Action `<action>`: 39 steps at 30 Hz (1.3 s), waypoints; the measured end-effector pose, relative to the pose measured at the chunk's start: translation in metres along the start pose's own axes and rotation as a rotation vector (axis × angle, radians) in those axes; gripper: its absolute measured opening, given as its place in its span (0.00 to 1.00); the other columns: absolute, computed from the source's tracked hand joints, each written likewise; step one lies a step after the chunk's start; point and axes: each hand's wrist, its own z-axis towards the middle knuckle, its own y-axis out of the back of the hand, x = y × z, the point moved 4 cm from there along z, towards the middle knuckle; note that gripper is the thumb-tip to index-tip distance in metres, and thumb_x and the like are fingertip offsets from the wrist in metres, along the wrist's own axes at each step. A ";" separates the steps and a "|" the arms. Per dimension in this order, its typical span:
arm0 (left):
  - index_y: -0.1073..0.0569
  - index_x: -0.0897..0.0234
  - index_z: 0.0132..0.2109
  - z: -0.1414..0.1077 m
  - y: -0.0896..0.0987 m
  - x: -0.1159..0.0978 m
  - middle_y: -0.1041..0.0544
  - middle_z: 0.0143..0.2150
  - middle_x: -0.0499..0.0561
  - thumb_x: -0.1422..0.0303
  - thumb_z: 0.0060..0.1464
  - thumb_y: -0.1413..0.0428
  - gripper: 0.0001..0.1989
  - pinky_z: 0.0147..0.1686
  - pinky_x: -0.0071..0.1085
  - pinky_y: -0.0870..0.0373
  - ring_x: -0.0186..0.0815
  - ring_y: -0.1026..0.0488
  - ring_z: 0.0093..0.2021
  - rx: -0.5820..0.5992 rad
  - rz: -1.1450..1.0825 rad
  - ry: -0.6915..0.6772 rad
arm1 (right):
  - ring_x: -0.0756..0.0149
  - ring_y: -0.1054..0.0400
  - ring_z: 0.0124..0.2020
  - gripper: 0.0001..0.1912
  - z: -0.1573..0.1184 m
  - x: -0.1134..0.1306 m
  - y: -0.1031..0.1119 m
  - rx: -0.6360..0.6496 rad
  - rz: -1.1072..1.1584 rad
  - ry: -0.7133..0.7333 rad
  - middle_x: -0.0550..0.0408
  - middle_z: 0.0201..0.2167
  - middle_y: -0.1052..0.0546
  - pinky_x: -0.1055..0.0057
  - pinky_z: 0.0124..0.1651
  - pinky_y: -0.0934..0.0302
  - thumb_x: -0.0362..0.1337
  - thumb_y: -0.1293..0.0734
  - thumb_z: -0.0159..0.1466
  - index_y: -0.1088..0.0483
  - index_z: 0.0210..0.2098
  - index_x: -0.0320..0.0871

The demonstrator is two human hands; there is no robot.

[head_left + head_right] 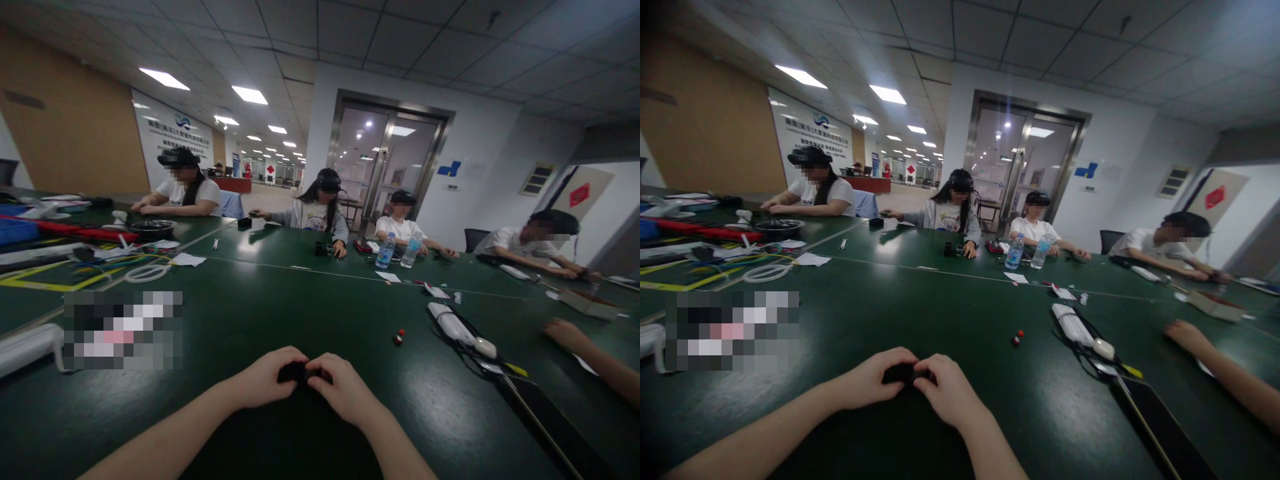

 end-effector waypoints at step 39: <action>0.35 0.65 0.55 -0.074 0.135 0.130 0.28 0.44 0.62 0.67 0.54 0.60 0.23 0.44 0.39 0.34 0.48 0.29 0.44 -0.665 0.701 0.841 | 0.64 0.33 0.37 0.13 0.001 -0.031 0.015 -0.106 0.123 -0.156 0.56 0.37 0.28 0.69 0.38 0.40 0.42 0.37 0.57 0.29 0.41 0.48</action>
